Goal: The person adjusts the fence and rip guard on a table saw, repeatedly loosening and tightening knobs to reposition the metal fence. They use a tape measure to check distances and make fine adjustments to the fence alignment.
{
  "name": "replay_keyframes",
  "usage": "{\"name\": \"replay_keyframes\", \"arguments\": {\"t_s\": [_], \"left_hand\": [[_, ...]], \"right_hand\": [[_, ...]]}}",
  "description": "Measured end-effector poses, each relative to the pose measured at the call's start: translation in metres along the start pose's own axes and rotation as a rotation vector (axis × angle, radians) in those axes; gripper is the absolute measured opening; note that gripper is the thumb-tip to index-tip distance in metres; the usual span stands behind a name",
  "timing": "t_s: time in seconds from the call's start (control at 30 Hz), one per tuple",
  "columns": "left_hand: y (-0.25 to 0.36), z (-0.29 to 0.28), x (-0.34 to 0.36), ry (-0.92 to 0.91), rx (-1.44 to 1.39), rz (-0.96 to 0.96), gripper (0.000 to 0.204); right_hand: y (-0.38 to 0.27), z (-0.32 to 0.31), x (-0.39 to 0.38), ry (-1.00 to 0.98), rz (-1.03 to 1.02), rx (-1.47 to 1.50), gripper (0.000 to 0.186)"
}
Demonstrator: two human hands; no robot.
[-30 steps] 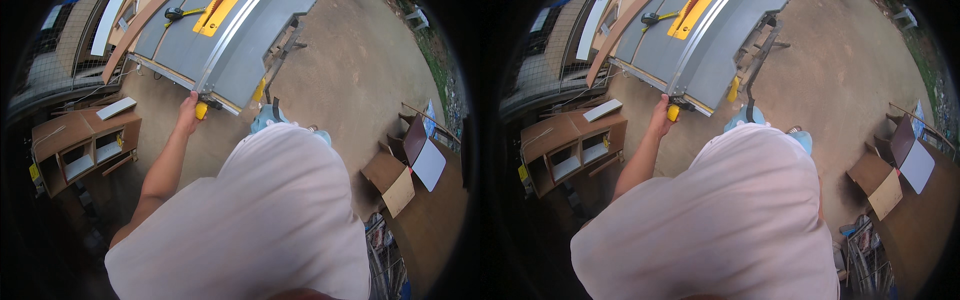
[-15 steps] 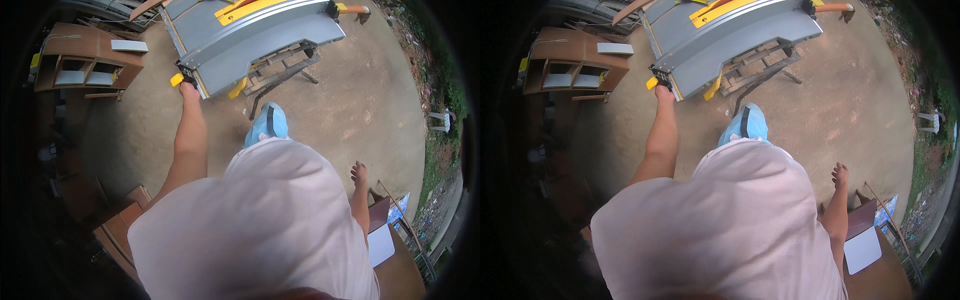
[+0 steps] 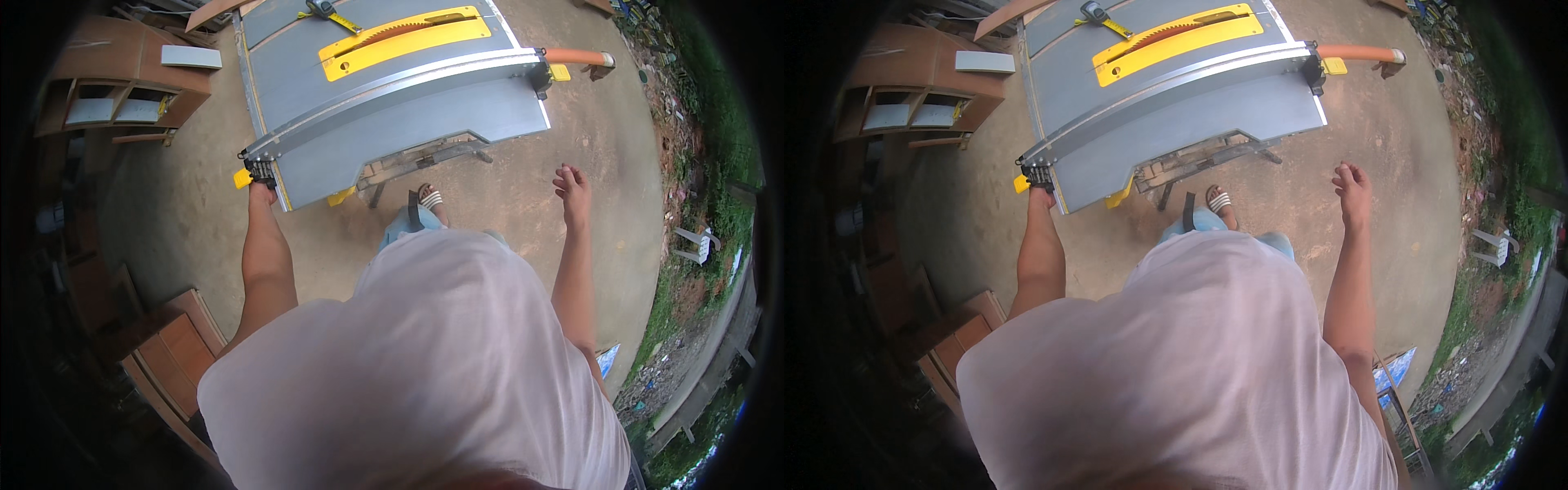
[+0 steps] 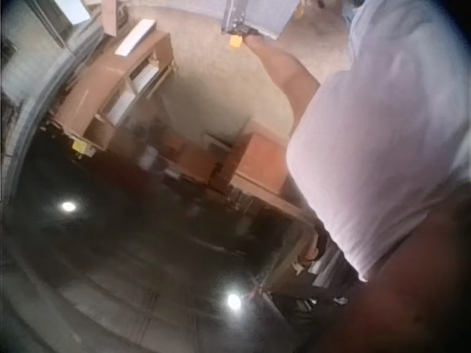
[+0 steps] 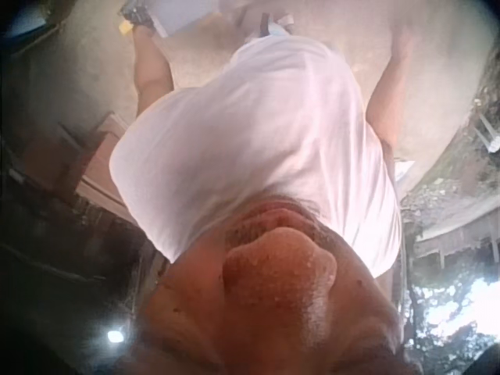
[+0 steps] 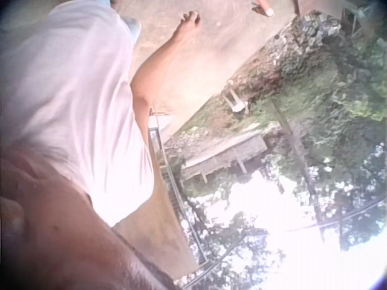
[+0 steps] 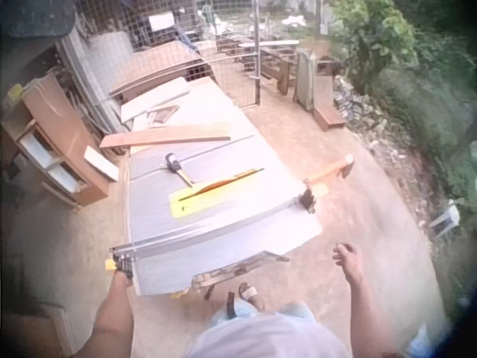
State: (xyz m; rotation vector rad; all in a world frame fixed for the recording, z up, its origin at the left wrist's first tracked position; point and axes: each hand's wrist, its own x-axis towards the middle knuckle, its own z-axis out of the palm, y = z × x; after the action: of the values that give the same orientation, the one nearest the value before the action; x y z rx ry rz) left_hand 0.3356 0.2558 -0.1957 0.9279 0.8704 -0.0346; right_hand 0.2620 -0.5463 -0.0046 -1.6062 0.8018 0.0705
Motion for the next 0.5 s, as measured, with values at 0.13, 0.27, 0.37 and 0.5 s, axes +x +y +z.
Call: {"name": "replay_keyframes", "arguments": {"t_s": [0.13, 0.27, 0.37, 0.5], "left_hand": [[0.014, 0.021, -0.019, 0.006, 0.656, -0.073, 0.022], [0.007, 0.010, -0.020, 0.105, 0.502, 0.010, 0.022], [-0.004, 0.016, -0.011, 0.119, 0.312, 0.053, 0.016], [-0.006, -0.004, -0.029, 0.123, 0.257, 0.121, 0.010]], "right_hand": [[-0.054, -0.010, 0.047, 0.040, -0.078, -0.067, 0.042], [-0.101, 0.013, 0.095, -0.028, -0.084, -0.114, 0.048], [-0.119, 0.032, 0.129, -0.091, -0.093, -0.003, 0.051], [-0.140, 0.064, 0.152, -0.188, -0.167, -0.120, 0.046]]}}
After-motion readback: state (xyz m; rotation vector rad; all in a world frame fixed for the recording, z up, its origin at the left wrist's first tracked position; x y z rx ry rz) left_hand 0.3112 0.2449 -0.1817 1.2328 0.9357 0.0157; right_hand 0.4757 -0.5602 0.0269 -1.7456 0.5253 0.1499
